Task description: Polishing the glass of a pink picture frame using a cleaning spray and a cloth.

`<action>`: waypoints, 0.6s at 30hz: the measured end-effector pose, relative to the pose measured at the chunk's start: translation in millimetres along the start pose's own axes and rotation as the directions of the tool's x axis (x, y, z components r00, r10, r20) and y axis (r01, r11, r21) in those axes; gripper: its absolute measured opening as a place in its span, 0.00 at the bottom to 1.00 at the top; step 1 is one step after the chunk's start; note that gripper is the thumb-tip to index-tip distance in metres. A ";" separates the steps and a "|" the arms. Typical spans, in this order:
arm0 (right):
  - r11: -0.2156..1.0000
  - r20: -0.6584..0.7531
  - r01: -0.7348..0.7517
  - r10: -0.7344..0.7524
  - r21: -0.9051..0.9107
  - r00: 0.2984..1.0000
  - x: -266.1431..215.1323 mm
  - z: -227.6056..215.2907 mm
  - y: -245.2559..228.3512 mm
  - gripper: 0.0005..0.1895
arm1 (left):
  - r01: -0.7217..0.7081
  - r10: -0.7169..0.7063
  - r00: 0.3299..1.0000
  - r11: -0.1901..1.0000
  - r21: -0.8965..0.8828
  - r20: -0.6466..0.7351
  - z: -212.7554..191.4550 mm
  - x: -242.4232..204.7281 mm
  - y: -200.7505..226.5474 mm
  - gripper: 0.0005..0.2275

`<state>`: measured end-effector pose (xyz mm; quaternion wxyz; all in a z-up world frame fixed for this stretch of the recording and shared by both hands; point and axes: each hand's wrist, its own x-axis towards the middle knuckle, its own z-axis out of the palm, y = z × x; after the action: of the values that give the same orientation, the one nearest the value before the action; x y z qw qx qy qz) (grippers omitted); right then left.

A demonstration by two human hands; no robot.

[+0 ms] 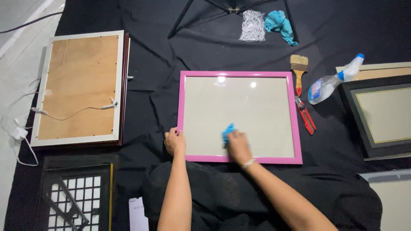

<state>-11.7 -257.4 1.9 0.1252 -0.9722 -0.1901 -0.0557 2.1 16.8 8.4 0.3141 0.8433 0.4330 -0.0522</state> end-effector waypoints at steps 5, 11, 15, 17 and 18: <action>0.959 -0.053 0.271 -0.267 0.080 0.962 38.1 14.9 -125.7 0.13 | 0.009 -0.009 1.000 1.000 -0.025 -0.027 1.0 1.3 -2.9 0.09; 0.912 -0.062 0.408 -0.405 0.044 0.912 35.1 19.5 -129.8 0.06 | 0.041 -0.039 0.998 0.999 -0.033 0.055 -0.7 7.5 -8.3 0.10; 0.905 0.151 0.418 -0.425 0.073 0.893 13.6 -25.1 -76.2 0.04 | 0.021 -0.021 1.000 1.000 -0.009 0.022 8.4 13.7 -12.2 0.09; 0.920 0.200 0.383 -0.392 0.087 0.898 -3.9 -39.2 -28.3 0.05 | 0.013 -0.012 1.000 1.000 -0.018 0.028 2.0 7.4 -7.1 0.09; 0.932 0.249 0.348 -0.362 0.102 0.898 -14.1 -46.5 -4.9 0.06 | 0.006 -0.005 1.000 1.000 -0.027 0.030 -1.4 3.6 -5.3 0.10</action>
<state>-29.4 -270.3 45.6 0.1131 -0.9160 -0.3805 0.0573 0.1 22.5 5.7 0.3317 0.8369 0.4313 -0.0601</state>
